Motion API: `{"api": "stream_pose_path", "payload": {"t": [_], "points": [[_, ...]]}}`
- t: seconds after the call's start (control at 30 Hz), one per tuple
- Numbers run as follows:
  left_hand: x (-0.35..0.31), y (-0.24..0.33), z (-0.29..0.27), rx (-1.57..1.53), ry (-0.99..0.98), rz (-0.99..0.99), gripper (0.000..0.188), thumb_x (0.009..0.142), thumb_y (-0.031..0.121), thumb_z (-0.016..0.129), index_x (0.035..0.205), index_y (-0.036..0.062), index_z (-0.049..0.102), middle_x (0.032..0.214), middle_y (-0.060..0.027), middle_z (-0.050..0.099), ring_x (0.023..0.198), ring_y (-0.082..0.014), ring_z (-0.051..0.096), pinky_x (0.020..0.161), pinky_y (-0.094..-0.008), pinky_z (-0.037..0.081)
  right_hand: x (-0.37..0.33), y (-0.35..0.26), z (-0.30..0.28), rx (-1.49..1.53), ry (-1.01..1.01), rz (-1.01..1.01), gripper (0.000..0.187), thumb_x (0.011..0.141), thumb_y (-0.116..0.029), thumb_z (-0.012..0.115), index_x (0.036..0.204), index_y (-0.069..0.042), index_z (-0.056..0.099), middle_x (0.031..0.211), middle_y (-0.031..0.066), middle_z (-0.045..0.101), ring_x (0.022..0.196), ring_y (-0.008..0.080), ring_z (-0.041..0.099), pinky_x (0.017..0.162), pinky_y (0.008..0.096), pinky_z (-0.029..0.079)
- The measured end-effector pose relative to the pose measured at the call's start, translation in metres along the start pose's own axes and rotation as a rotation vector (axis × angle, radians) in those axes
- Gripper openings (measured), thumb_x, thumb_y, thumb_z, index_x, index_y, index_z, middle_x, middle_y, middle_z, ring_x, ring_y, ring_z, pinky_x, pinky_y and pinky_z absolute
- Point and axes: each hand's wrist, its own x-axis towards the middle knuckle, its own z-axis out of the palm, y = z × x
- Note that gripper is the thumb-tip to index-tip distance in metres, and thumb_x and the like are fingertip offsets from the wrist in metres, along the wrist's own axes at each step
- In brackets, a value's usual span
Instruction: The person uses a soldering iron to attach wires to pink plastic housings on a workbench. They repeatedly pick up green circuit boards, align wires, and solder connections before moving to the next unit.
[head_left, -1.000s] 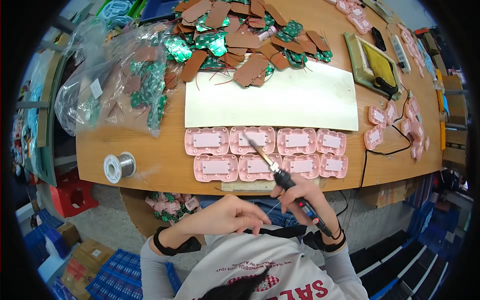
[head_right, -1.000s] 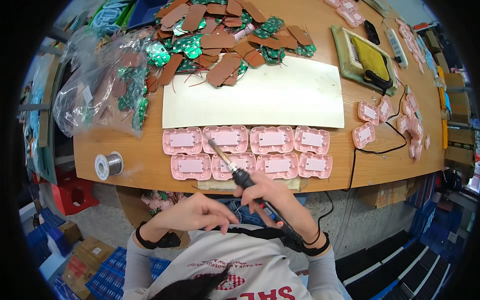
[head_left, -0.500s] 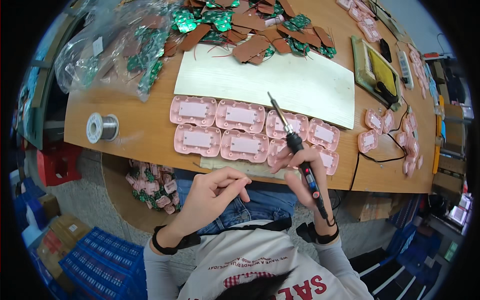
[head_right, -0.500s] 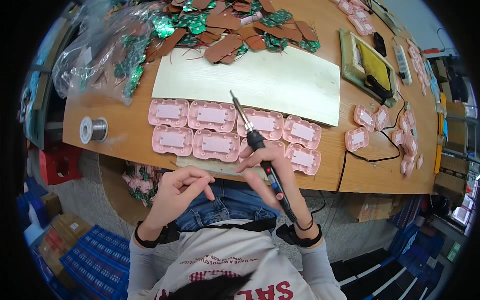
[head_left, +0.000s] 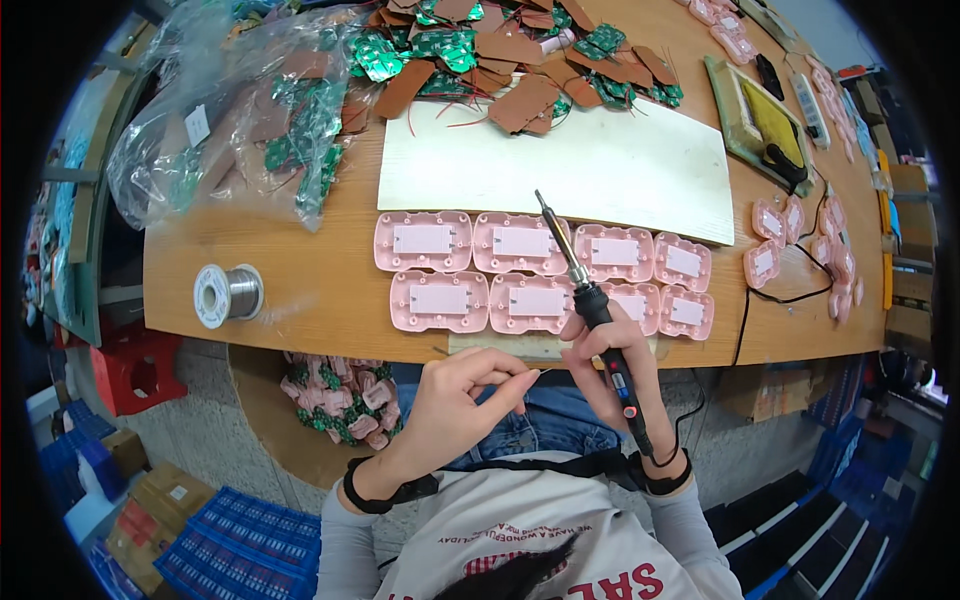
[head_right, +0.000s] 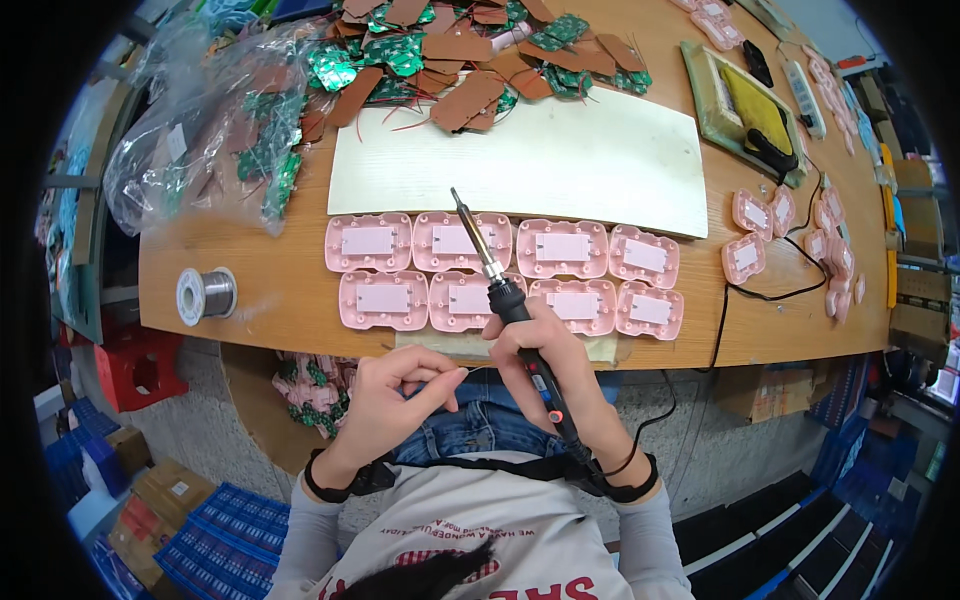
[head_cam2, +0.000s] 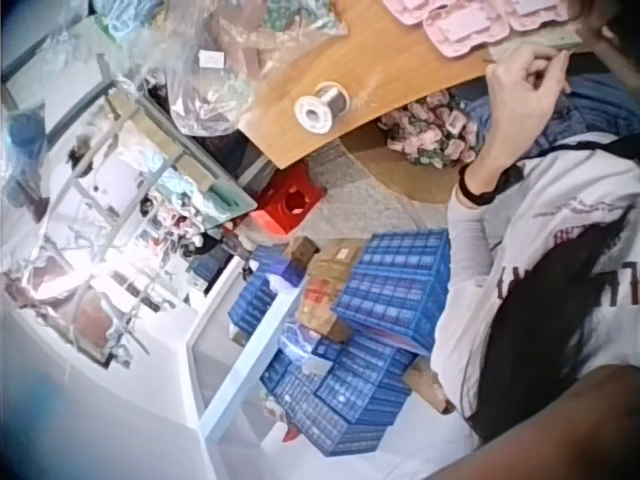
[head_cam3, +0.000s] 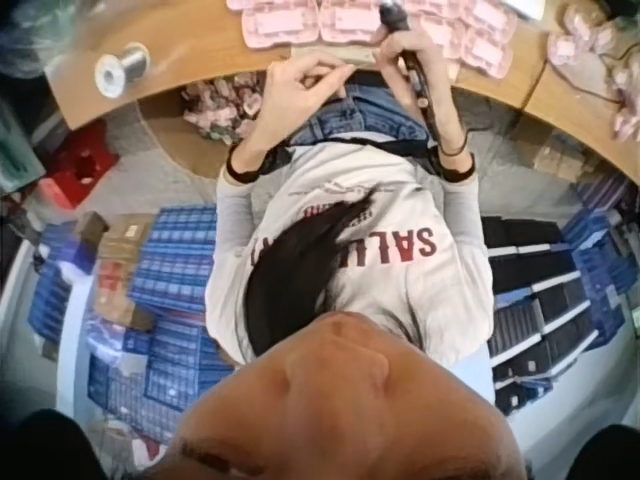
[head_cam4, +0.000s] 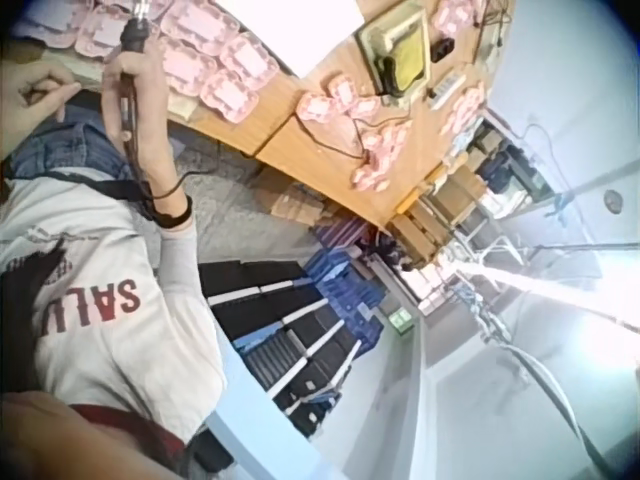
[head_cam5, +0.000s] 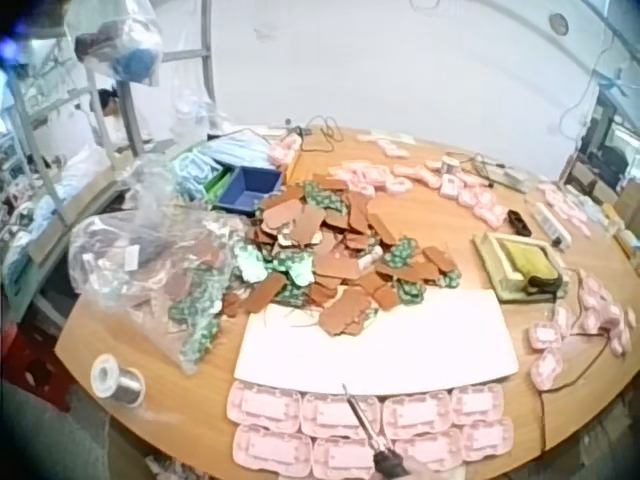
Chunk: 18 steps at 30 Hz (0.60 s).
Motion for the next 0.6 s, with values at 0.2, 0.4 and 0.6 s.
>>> {"api": "stream_pose_path", "payload": {"t": [0.2,0.4,0.6], "points": [[0.012,0.009,-0.066,0.332,0.255,0.211,0.007,0.075,0.001,0.068,0.08,-0.0016,0.066,0.09,-0.008,0.063,0.065,-0.0114,0.053,0.055,-0.0232,0.039,0.007,0.014,-0.014,-0.041,0.284,-0.126,0.026,0.091,-0.024,0.041,0.095,-0.001,0.052,0.095,0.015,0.053,0.069,0.0185,0.056,0.063,0.0271,0.046],[0.048,-0.003,-0.091,0.449,0.479,0.381,0.009,0.072,0.001,0.069,0.081,0.0012,0.067,0.095,-0.0081,0.064,0.083,-0.0168,0.056,0.07,-0.0265,0.042,0.034,0.0,0.004,0.17,0.417,0.138,0.03,0.089,-0.025,0.051,0.11,-0.007,0.038,0.082,0.012,0.053,0.056,0.0112,0.05,0.046,0.0205,0.039],[0.06,-0.011,-0.087,0.671,0.436,0.423,0.008,0.071,0.003,0.069,0.078,0.0037,0.066,0.095,-0.0069,0.067,0.092,-0.0225,0.057,0.083,-0.0324,0.037,0.025,0.018,0.021,0.047,0.255,0.051,0.025,0.076,0.002,0.063,0.095,0.0,0.045,0.069,0.008,0.056,0.054,0.0059,0.05,0.047,0.0183,0.036]]}}
